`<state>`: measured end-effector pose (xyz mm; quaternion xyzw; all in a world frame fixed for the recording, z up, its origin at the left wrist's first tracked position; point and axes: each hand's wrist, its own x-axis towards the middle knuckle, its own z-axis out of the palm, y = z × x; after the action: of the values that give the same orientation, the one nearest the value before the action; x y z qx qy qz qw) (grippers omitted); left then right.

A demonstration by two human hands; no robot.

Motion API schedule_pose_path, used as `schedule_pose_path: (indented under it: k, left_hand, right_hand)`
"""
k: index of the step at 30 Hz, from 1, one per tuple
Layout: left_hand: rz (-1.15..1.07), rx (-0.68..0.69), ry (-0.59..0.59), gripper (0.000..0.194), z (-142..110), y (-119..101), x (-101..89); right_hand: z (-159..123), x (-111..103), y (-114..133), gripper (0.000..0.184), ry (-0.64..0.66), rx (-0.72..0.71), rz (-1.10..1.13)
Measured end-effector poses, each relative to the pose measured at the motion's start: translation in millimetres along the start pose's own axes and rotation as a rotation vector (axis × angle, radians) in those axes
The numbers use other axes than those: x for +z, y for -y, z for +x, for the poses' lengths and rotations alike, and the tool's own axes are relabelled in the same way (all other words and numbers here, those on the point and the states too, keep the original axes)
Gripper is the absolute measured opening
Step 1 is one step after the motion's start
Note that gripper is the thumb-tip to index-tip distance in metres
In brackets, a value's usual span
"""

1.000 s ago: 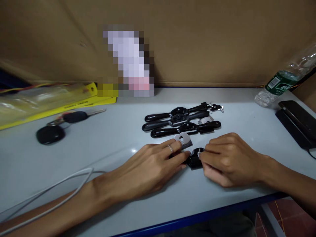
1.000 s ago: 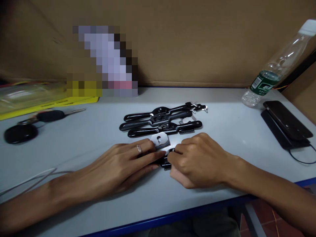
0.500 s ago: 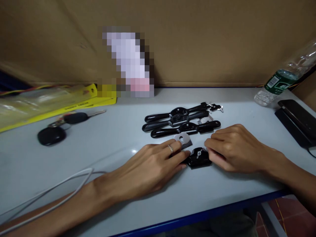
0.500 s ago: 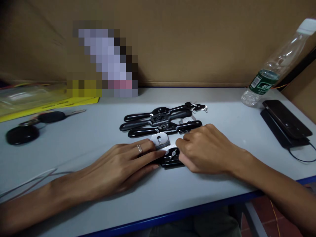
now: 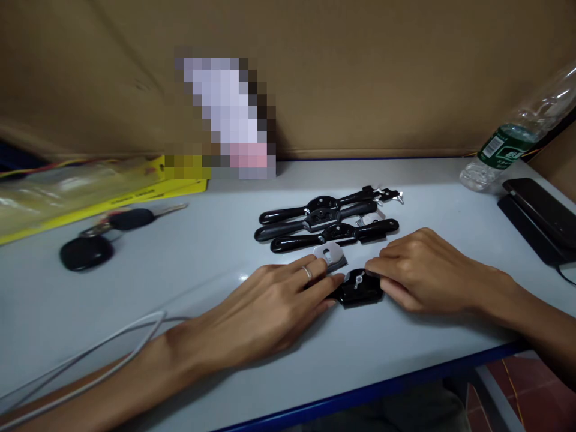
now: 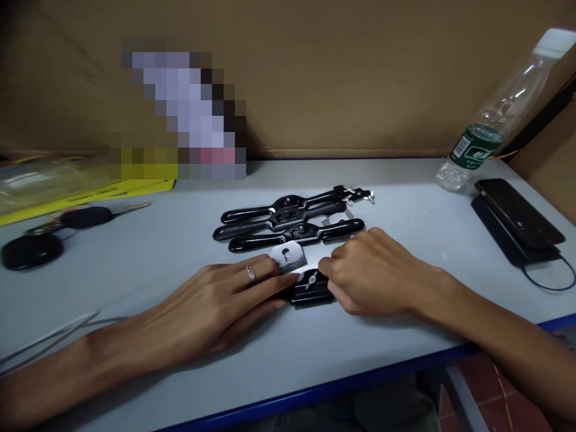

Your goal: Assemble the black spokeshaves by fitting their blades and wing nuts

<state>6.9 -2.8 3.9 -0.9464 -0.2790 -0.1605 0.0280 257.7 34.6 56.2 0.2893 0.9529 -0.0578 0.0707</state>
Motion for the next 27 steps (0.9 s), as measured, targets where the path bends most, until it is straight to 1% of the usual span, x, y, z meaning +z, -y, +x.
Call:
schedule_pose_path:
  k: [3, 6, 10, 12, 18, 21, 27]
  left_hand:
    - [-0.006, 0.0, 0.006, 0.028, -0.9, 0.4, 0.6]
    - [-0.016, -0.001, 0.015, 0.028, -1.3, 0.1, 0.7]
    - [-0.025, 0.0, 0.009, 0.028, -0.6, -0.3, 0.1]
    - [-0.024, -0.002, 0.008, 0.028, -0.6, -0.2, -0.1]
    - [-0.033, -0.004, 0.014, 0.028, -1.5, 0.2, 0.1]
    - [-0.034, -0.01, 0.028, 0.027, -1.2, -0.2, 0.0]
    - [-0.032, -0.01, 0.02, 0.029, -1.1, -1.1, -0.8]
  right_hand:
    - [-1.1, -0.7, 1.1, 0.018, -0.025, 0.017, -0.031]
    - [-1.8, -1.6, 3.1, 0.018, -0.041, -0.022, -0.063]
    - [-2.5, -2.2, 5.7, 0.016, -0.013, -0.052, -0.095]
    - [-2.8, -1.9, 6.6, 0.015, -0.005, -0.053, -0.104]
    - [-3.2, -0.2, 7.3, 0.016, -0.048, -0.085, -0.119]
    - [-3.7, -0.2, 6.9, 0.016, -0.051, -0.095, -0.113]
    - [-3.2, 0.2, 5.9, 0.016, -0.064, -0.107, -0.125]
